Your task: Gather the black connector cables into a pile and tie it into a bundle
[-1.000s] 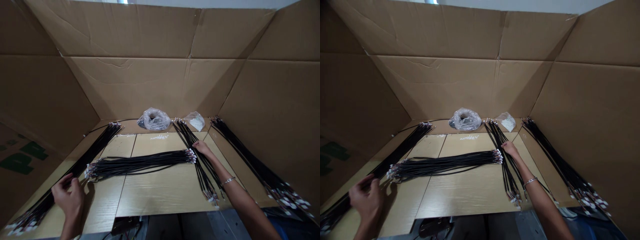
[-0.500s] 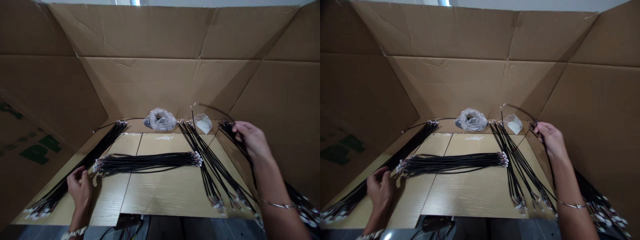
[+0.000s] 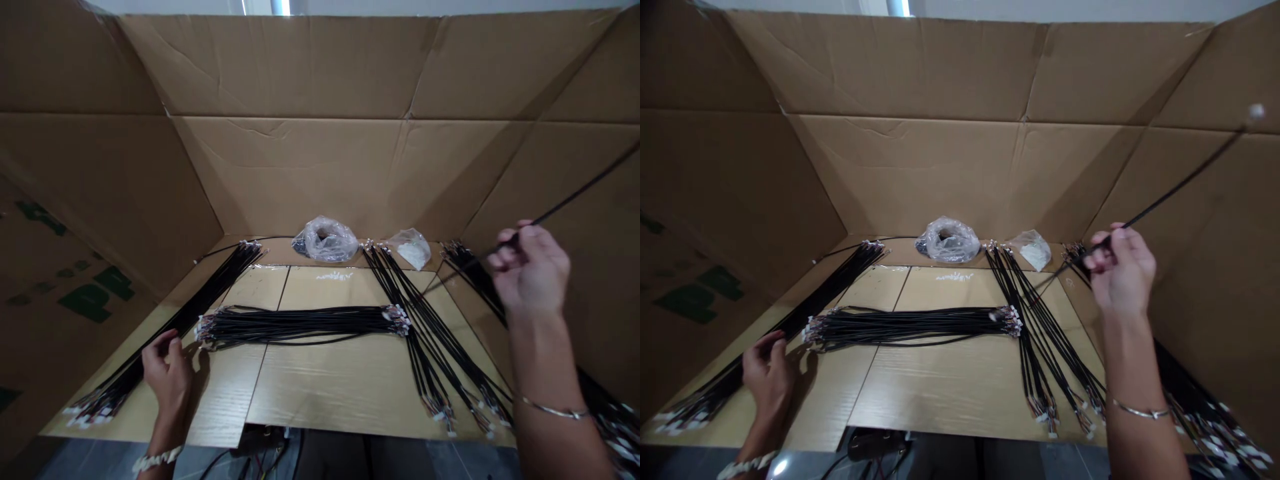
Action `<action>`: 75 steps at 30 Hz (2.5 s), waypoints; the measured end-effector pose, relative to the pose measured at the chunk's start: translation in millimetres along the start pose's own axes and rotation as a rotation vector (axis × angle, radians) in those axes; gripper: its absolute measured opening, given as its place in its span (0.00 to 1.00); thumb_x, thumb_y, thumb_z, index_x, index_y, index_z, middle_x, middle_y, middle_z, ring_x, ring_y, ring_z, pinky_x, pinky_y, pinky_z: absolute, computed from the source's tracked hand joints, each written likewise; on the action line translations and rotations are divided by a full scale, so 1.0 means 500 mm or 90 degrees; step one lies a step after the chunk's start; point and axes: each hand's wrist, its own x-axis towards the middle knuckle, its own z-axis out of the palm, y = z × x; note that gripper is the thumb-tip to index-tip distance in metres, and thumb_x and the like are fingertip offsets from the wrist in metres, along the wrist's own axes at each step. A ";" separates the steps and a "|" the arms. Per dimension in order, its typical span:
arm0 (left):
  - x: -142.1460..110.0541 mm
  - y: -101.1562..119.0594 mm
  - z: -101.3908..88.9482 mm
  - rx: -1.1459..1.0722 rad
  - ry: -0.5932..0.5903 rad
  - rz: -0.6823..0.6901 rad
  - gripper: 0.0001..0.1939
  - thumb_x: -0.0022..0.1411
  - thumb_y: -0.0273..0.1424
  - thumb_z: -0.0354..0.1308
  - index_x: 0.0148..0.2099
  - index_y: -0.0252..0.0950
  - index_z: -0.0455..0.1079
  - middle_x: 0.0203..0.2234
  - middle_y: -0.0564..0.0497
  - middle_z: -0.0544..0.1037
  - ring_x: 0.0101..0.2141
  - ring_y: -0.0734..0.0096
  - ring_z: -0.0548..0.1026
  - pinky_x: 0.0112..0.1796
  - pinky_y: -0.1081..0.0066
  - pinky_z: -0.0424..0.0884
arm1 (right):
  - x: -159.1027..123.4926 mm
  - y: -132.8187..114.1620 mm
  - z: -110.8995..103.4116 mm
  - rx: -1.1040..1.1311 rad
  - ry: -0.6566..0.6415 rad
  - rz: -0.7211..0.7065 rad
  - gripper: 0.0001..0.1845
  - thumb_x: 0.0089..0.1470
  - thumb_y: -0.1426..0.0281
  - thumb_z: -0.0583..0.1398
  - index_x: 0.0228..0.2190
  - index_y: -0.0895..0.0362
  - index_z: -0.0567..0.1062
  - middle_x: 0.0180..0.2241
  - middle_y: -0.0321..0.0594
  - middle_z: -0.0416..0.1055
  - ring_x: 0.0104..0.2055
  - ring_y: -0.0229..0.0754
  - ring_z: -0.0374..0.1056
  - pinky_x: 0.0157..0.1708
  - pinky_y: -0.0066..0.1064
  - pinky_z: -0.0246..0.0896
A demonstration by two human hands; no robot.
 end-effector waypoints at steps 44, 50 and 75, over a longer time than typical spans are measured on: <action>-0.163 0.220 -0.031 -0.142 -0.438 0.511 0.07 0.64 0.35 0.59 0.38 0.41 0.77 0.30 0.51 0.82 0.31 0.68 0.80 0.33 0.72 0.76 | -0.361 0.124 0.029 0.160 -0.001 0.365 0.16 0.42 0.63 0.73 0.31 0.53 0.74 0.31 0.36 0.79 0.27 0.36 0.72 0.30 0.30 0.68; -0.125 0.171 -0.043 -0.133 -0.416 0.421 0.11 0.62 0.42 0.59 0.36 0.41 0.78 0.30 0.51 0.83 0.31 0.67 0.81 0.35 0.71 0.77 | -0.335 0.127 0.000 0.140 0.023 0.387 0.19 0.40 0.61 0.73 0.32 0.55 0.76 0.32 0.38 0.80 0.29 0.38 0.74 0.31 0.29 0.70; 0.087 0.007 0.023 0.071 -0.231 0.320 0.29 0.57 0.61 0.48 0.36 0.42 0.74 0.36 0.46 0.80 0.40 0.54 0.77 0.45 0.56 0.73 | -0.278 0.232 -0.052 -0.160 -0.016 0.376 0.33 0.24 0.51 0.75 0.28 0.57 0.71 0.18 0.37 0.75 0.17 0.38 0.69 0.16 0.26 0.66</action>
